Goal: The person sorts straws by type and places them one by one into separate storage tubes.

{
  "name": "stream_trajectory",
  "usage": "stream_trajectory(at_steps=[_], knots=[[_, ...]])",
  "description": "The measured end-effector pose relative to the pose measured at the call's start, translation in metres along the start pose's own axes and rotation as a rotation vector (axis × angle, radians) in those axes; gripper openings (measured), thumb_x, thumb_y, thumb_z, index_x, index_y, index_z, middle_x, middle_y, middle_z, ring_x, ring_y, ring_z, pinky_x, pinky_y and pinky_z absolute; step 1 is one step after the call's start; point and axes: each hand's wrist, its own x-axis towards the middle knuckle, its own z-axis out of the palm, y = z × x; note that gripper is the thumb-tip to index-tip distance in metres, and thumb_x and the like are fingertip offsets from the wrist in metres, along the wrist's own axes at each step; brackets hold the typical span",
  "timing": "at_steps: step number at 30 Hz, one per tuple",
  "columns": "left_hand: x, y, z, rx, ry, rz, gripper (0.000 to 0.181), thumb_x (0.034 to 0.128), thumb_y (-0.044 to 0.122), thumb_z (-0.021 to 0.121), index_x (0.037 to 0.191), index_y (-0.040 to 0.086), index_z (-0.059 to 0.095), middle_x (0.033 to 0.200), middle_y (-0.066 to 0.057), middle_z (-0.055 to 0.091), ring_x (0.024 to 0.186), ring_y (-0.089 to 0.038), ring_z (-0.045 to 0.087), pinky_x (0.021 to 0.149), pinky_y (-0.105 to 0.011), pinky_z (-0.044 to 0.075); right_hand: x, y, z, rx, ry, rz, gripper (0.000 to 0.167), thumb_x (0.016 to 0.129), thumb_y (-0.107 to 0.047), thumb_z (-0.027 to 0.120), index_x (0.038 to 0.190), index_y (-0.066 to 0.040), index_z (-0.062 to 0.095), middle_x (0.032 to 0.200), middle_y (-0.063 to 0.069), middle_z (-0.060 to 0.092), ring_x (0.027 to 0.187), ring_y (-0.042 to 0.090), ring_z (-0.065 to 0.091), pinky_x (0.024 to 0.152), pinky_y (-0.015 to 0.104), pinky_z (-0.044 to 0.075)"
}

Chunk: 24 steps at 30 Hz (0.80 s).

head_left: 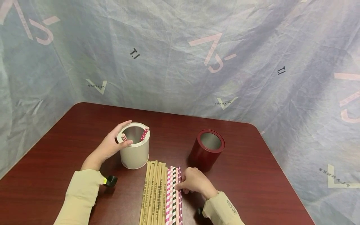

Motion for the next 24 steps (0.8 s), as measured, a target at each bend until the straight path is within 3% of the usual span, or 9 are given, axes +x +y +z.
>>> stream_trajectory(at_steps=[3, 9, 14, 24], knots=[[0.0005, -0.0011, 0.0005, -0.007, -0.007, 0.001, 0.075, 0.0858, 0.017, 0.069, 0.151, 0.015, 0.032, 0.150, -0.017, 0.038, 0.128, -0.022, 0.040, 0.103, -0.055, 0.034, 0.0010, 0.0026, 0.0002, 0.047, -0.007, 0.005, 0.027, 0.075, -0.023, 0.081, 0.057, -0.010, 0.066, 0.048, 0.002, 0.063, 0.045, 0.012, 0.061, 0.046, 0.026, 0.049], [0.0026, -0.0043, 0.0021, -0.001, -0.003, 0.003, 0.074, 0.0860, 0.018, 0.069, 0.151, 0.015, 0.032, 0.149, -0.016, 0.040, 0.123, -0.007, 0.040, 0.102, -0.053, 0.034, 0.0024, 0.0070, -0.0003, 0.119, -0.014, 0.000, 0.026, 0.075, -0.022, 0.082, 0.061, -0.008, 0.065, 0.050, 0.003, 0.063, 0.045, 0.012, 0.062, 0.046, 0.028, 0.051], [0.0024, -0.0003, 0.0010, -0.003, 0.000, 0.007, 0.075, 0.0852, 0.017, 0.070, 0.150, 0.015, 0.033, 0.149, -0.016, 0.040, 0.126, -0.022, 0.040, 0.103, -0.054, 0.034, 0.0024, 0.0072, -0.0009, 0.154, -0.022, 0.006, 0.026, 0.075, -0.021, 0.081, 0.062, -0.006, 0.066, 0.052, 0.004, 0.064, 0.046, 0.014, 0.063, 0.048, 0.029, 0.052], [0.0000, -0.0003, 0.0000, -0.003, 0.001, 0.001, 0.074, 0.0860, 0.015, 0.069, 0.150, 0.015, 0.032, 0.149, -0.016, 0.041, 0.122, -0.003, 0.038, 0.102, -0.053, 0.034, 0.0021, 0.0080, 0.0002, 0.179, -0.020, -0.018, 0.024, 0.076, -0.018, 0.081, 0.063, -0.006, 0.065, 0.053, 0.004, 0.065, 0.048, 0.014, 0.063, 0.048, 0.028, 0.053]])
